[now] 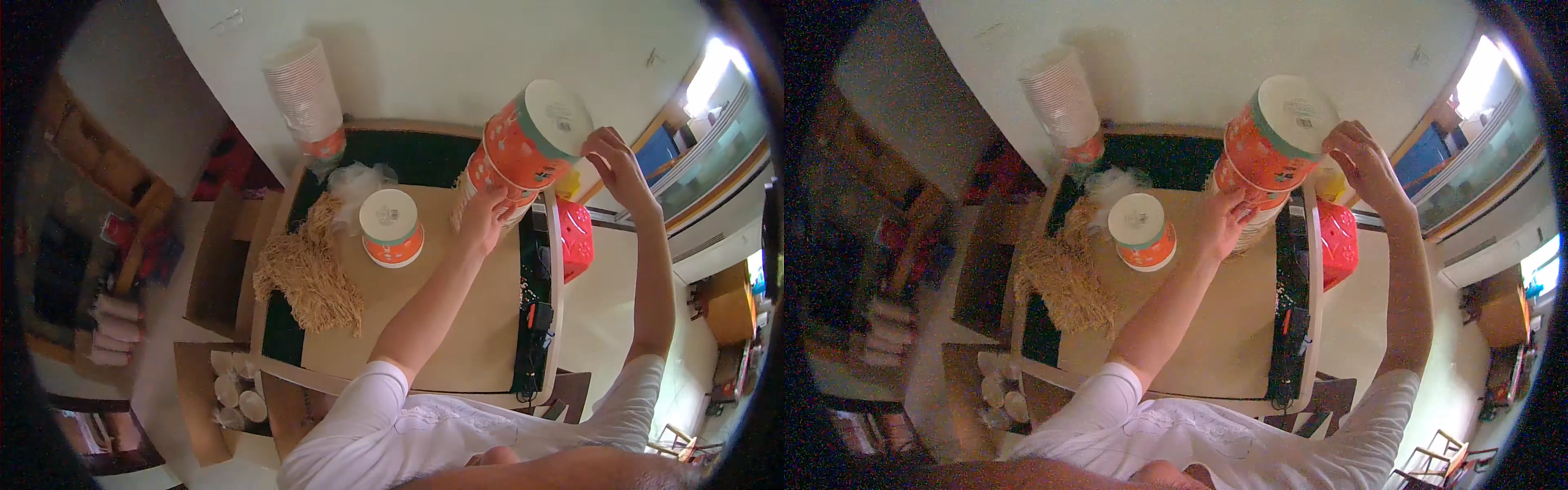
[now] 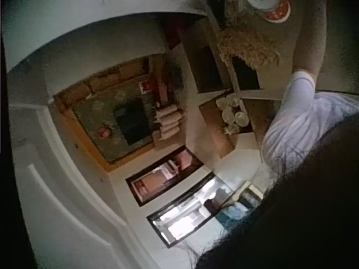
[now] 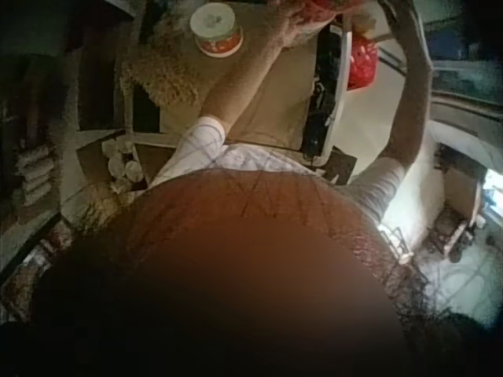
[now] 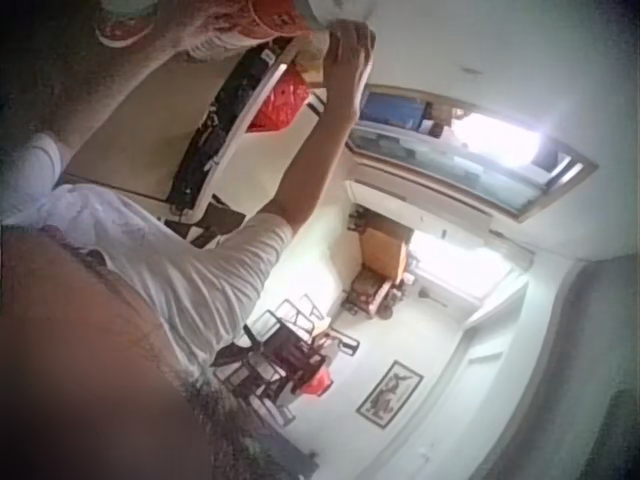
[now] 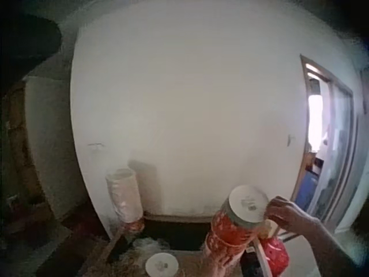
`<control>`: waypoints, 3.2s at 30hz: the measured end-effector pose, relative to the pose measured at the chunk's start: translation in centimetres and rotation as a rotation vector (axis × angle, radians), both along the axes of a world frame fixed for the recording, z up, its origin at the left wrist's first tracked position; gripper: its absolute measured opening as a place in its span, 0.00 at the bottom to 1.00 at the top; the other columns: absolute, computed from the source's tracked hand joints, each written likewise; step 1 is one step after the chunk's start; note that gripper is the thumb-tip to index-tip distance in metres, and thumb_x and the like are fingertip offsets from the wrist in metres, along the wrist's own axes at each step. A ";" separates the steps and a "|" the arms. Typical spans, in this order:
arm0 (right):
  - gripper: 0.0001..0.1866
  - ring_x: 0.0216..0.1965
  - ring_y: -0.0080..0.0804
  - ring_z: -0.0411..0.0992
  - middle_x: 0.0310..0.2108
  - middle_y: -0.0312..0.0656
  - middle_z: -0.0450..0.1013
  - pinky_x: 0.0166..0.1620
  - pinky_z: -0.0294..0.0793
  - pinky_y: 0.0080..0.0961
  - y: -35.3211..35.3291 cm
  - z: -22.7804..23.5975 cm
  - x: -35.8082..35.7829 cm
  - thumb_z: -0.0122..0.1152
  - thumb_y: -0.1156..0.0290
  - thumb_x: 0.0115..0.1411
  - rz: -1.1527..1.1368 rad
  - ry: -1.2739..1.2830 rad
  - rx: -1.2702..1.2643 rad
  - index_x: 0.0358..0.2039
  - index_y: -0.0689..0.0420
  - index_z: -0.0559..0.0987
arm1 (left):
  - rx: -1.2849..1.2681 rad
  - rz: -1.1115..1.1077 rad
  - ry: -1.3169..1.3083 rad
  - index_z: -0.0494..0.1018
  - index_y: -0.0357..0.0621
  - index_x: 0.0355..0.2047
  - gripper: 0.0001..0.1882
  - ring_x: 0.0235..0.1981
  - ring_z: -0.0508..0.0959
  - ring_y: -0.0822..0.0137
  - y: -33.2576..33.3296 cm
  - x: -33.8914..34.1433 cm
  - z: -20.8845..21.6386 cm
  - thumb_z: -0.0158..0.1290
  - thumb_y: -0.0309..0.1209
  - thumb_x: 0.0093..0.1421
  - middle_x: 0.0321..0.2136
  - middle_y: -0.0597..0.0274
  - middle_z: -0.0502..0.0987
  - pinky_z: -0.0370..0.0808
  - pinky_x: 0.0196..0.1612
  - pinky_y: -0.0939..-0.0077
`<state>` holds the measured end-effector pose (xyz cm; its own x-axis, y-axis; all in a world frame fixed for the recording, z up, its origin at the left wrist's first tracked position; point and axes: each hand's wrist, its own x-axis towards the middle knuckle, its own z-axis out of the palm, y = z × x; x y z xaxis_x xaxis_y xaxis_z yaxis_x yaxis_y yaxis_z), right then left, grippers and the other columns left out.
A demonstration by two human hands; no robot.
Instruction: The recorder is inspecting, stacking, and organizing paper bowls at a packaging station.
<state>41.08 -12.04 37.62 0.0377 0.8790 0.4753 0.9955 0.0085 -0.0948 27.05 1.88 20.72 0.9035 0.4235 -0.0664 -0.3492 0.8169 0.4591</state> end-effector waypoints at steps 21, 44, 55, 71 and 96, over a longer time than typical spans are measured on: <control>0.05 0.35 0.41 0.65 0.29 0.43 0.66 0.38 0.67 0.30 3.7 -4.3 3.8 0.52 0.83 0.48 0.040 0.026 -0.115 0.25 0.60 0.69 | -0.111 0.059 0.061 0.70 0.49 0.29 0.04 0.37 0.71 0.73 1.4 1.4 -6.8 0.50 0.33 0.53 0.30 0.68 0.75 0.64 0.45 0.71; 0.20 0.44 0.44 0.65 0.37 0.44 0.68 0.49 0.63 0.33 4.7 -4.7 1.5 0.49 0.85 0.38 -0.109 0.003 -0.237 0.36 0.59 0.70 | -0.111 0.077 0.151 0.68 0.46 0.33 0.11 0.41 0.70 0.67 1.0 1.3 -9.7 0.53 0.34 0.51 0.33 0.65 0.73 0.63 0.48 0.67; 0.14 0.37 0.45 0.66 0.30 0.44 0.69 0.47 0.60 0.38 4.9 -7.5 1.8 0.49 0.83 0.36 -0.309 0.054 -0.189 0.29 0.59 0.69 | -0.026 0.145 0.289 0.67 0.49 0.39 0.11 0.39 0.70 0.72 -0.3 -0.4 -11.3 0.49 0.31 0.54 0.34 0.66 0.72 0.65 0.44 0.72; 0.19 0.43 0.46 0.63 0.39 0.44 0.67 0.46 0.65 0.34 -2.1 -12.9 -2.1 0.46 0.82 0.42 -0.484 0.208 0.453 0.38 0.57 0.70 | 1.933 0.132 0.800 0.58 0.48 0.53 0.29 0.56 0.56 0.54 -7.3 -21.1 -26.2 0.51 0.36 0.50 0.54 0.52 0.55 0.54 0.55 0.55; 0.47 0.47 0.45 0.65 0.44 0.50 0.67 0.49 0.65 0.35 -65.8 -75.3 -21.8 0.70 0.47 0.26 -2.062 1.311 -0.715 0.47 0.60 0.67 | 2.186 -0.046 0.881 0.59 0.47 0.53 0.30 0.58 0.51 0.49 -9.2 -21.4 -27.3 0.48 0.28 0.47 0.57 0.50 0.52 0.49 0.58 0.55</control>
